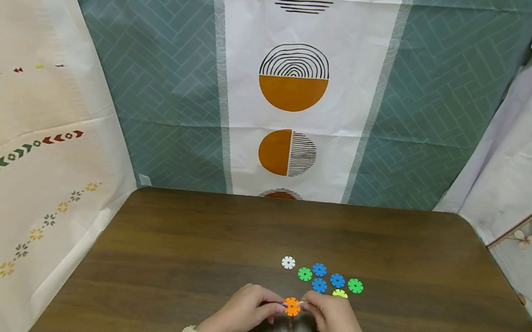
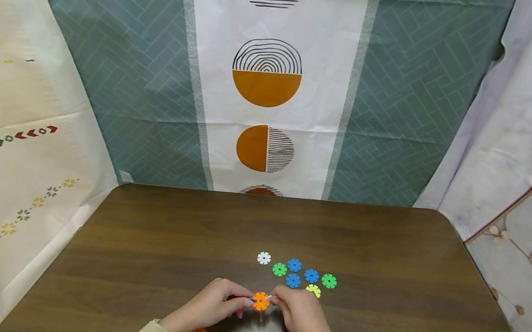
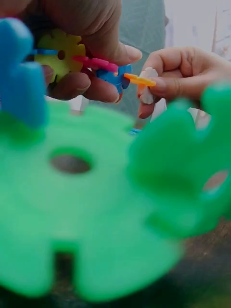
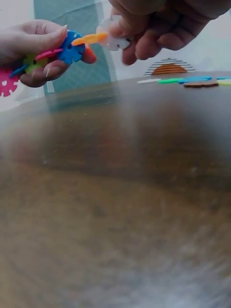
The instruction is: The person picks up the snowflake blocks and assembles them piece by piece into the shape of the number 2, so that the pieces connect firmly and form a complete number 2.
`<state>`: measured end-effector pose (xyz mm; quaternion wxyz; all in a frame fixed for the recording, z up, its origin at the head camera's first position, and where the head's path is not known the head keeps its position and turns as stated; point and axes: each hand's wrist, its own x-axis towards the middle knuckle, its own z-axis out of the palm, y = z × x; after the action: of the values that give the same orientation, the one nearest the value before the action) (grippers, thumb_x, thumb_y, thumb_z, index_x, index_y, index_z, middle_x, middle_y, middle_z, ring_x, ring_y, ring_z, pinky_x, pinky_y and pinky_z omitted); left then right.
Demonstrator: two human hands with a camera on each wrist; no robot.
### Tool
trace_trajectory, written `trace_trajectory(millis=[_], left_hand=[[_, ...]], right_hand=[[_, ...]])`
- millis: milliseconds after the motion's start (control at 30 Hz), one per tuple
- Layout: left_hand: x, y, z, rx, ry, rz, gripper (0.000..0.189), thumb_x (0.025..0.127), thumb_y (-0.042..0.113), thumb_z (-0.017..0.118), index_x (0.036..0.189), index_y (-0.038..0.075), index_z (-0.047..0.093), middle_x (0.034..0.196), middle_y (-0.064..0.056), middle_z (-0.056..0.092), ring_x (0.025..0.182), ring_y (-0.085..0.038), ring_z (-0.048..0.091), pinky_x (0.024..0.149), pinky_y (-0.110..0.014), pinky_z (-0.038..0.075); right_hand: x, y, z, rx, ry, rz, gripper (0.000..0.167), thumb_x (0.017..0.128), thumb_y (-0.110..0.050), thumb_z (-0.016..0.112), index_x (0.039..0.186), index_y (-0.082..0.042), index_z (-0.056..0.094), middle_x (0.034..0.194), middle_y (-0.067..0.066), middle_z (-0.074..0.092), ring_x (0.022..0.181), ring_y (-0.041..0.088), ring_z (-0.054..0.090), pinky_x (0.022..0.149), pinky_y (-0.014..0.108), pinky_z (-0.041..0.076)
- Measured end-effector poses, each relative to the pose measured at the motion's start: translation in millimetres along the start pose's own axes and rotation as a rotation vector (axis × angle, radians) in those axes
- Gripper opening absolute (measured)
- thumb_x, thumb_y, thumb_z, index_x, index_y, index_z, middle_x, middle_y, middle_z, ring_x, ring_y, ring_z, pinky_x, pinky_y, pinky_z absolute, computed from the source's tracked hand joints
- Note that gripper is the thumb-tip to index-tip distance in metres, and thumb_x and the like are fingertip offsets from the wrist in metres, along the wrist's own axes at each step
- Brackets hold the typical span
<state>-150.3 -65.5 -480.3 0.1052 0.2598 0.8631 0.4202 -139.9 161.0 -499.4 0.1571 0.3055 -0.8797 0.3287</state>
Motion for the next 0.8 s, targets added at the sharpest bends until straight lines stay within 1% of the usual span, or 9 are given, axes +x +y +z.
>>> trace_trajectory(millis=[67,167,267,333,433,500,600,667,800], left_hand=[[-0.6,-0.7,-0.7,-0.01,-0.006,-0.006,0.018,0.095,0.024,0.064,0.1,0.013,0.076,0.062,0.009,0.062,0.059,-0.002,0.054,0.064,-0.02,0.046],[-2.1,-2.6,-2.7,0.006,-0.025,-0.014,0.017,0.095,0.025,0.064,0.099,0.014,0.076,0.062,0.008,0.061,0.057,-0.001,0.052,0.062,-0.02,0.045],[-3.0,-3.6,-5.4,0.024,-0.054,-0.027,0.017,0.096,0.026,0.064,0.099,0.015,0.076,0.063,0.01,0.061,0.057,-0.003,0.054,0.06,-0.02,0.045],[-3.3,-3.4,-7.1,0.022,-0.077,-0.042,0.016,0.095,0.026,0.064,0.099,0.015,0.075,0.065,0.011,0.062,0.057,-0.004,0.056,0.058,-0.02,0.045],[-3.1,-2.4,-8.3,0.011,-0.099,-0.054,0.015,0.094,0.027,0.066,0.098,0.015,0.075,0.067,0.01,0.064,0.058,-0.004,0.056,0.057,-0.02,0.046],[-2.6,-2.0,-7.8,0.017,-0.104,-0.05,0.014,0.092,0.027,0.068,0.097,0.016,0.075,0.067,0.011,0.063,0.057,-0.002,0.054,0.057,-0.02,0.046],[-1.7,-1.4,-6.2,0.061,-0.102,-0.025,0.014,0.09,0.029,0.07,0.095,0.017,0.075,0.069,0.014,0.062,0.058,0.0,0.05,0.057,-0.019,0.045],[-1.0,-0.9,-4.9,0.106,-0.097,-0.004,0.015,0.089,0.031,0.071,0.094,0.018,0.075,0.072,0.016,0.062,0.058,0.0,0.047,0.056,-0.018,0.044],[-0.3,0.0,-2.6,0.201,-0.08,0.021,0.02,0.087,0.037,0.073,0.097,0.02,0.076,0.078,0.018,0.063,0.06,0.001,0.046,0.057,-0.018,0.042]], right_hand=[[0.1,-3,2,-0.038,0.016,-0.02,0.015,0.085,-0.007,0.073,0.083,-0.019,0.064,0.071,-0.01,0.064,0.062,-0.005,0.049,0.056,0.017,0.045],[-0.6,-9,2,-0.059,-0.004,-0.021,0.013,0.087,-0.008,0.072,0.084,-0.018,0.064,0.073,-0.01,0.065,0.063,-0.004,0.052,0.056,0.018,0.046],[-2.0,-13,3,-0.063,-0.056,0.0,0.007,0.09,-0.012,0.069,0.087,-0.017,0.066,0.078,-0.01,0.067,0.066,-0.002,0.055,0.058,0.021,0.048],[-2.7,-14,3,-0.032,-0.104,0.038,0.001,0.092,-0.016,0.068,0.091,-0.016,0.068,0.082,-0.01,0.068,0.068,-0.001,0.057,0.059,0.022,0.049],[-3.4,-14,3,0.051,-0.157,0.125,0.01,0.095,-0.023,0.064,0.098,-0.016,0.071,0.084,-0.012,0.068,0.067,-0.003,0.055,0.059,0.022,0.048],[-3.1,-13,3,0.109,-0.173,0.188,0.017,0.098,-0.028,0.06,0.1,-0.016,0.071,0.077,-0.012,0.066,0.06,-0.004,0.051,0.057,0.021,0.045],[-1.7,-13,2,0.174,-0.179,0.258,0.022,0.101,-0.032,0.054,0.098,-0.019,0.071,0.067,-0.012,0.061,0.051,-0.003,0.049,0.055,0.021,0.044],[-0.5,-12,2,0.239,-0.202,0.299,0.022,0.101,-0.032,0.054,0.095,-0.02,0.071,0.065,-0.01,0.06,0.046,0.001,0.049,0.053,0.022,0.045],[0.5,-10,1,0.411,-0.26,0.372,0.014,0.096,-0.027,0.063,0.088,-0.017,0.071,0.075,-0.004,0.066,0.048,0.009,0.056,0.049,0.025,0.049]])
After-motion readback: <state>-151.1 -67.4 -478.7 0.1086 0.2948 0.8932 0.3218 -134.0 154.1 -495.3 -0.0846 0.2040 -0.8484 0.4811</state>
